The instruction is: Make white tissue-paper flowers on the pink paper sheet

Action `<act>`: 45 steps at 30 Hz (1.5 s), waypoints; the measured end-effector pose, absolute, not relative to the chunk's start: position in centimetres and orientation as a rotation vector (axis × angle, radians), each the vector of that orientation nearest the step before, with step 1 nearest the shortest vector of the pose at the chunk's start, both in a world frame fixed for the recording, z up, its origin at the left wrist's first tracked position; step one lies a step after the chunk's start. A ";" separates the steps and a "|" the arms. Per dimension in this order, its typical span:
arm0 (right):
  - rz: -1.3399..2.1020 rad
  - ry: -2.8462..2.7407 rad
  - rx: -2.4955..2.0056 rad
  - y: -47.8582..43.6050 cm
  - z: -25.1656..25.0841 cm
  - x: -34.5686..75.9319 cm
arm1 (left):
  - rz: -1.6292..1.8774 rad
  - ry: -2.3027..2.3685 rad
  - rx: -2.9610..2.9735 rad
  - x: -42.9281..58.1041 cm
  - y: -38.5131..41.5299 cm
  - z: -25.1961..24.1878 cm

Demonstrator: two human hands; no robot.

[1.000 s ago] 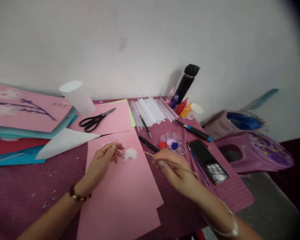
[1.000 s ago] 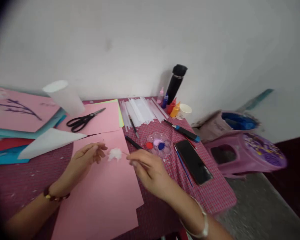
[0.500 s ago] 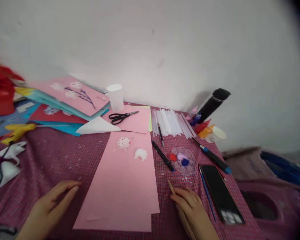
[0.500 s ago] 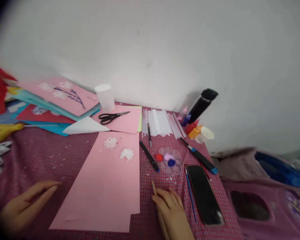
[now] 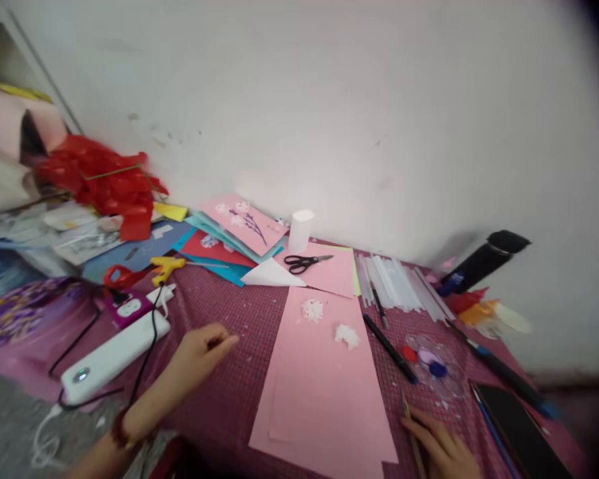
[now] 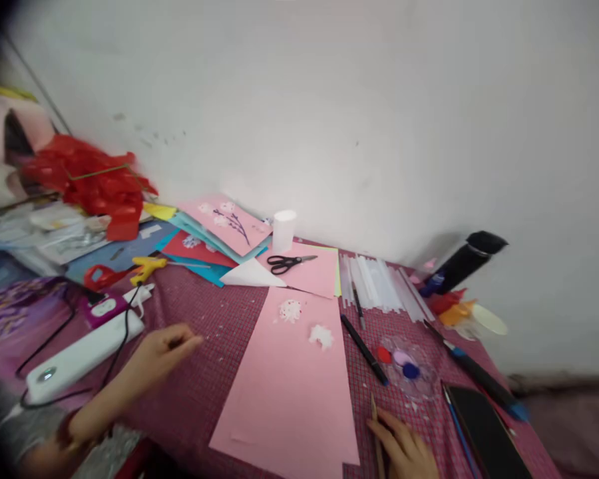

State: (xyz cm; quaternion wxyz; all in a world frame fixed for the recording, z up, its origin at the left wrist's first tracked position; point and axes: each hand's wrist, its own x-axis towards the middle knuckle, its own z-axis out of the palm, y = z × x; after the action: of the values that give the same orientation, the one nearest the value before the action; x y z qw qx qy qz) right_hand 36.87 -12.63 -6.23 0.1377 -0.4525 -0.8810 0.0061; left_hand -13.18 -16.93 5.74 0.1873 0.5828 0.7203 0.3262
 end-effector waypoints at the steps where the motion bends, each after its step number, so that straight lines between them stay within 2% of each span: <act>1: 0.042 -2.489 -1.369 -13.1 -5.5 36.0 | 0.943 2.038 1.668 -14.6 -14.4 6.2; 5: 0.090 -2.254 -1.475 -14.5 -2.8 33.1 | 0.993 2.026 1.734 -18.1 -4.1 6.5; 8: 0.068 -2.106 -1.522 -15.1 -2.1 32.4 | 0.937 1.948 1.766 -18.5 0.0 5.3; 12: 0.012 -1.988 -1.560 -15.3 -2.1 33.1 | 0.910 1.807 1.899 -17.9 -0.5 4.2; 16: 0.076 -1.948 -1.511 -15.2 0.1 31.7 | 0.924 1.810 2.078 -16.9 -5.1 4.9; 19: 0.341 -1.852 -1.403 -16.0 3.0 27.5 | 0.855 1.790 2.244 -15.2 -10.8 5.0; 22: 0.947 -1.706 -1.315 -17.6 4.6 21.9 | 0.598 1.601 2.639 -12.3 -17.1 4.4; 26: 1.844 -1.243 -1.175 -20.0 3.4 17.1 | 0.308 1.292 2.722 -8.2 -22.8 4.0; 29: 2.155 -0.935 -1.071 -21.7 2.3 16.8 | 0.187 1.095 2.715 -6.3 -24.5 3.6; 37: 2.011 -0.838 -1.161 -24.0 1.7 19.3 | 0.149 0.792 2.847 -2.6 -23.7 3.3; 45: 1.930 -1.026 -1.205 -23.9 0.9 19.0 | 0.228 1.005 1.784 1.2 -22.2 4.8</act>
State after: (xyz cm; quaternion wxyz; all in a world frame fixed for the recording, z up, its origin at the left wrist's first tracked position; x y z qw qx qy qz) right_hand 19.02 -23.91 0.93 0.3172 -0.4580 -0.3899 0.7332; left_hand 1.16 -22.22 4.80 0.5146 0.7425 0.4181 0.0950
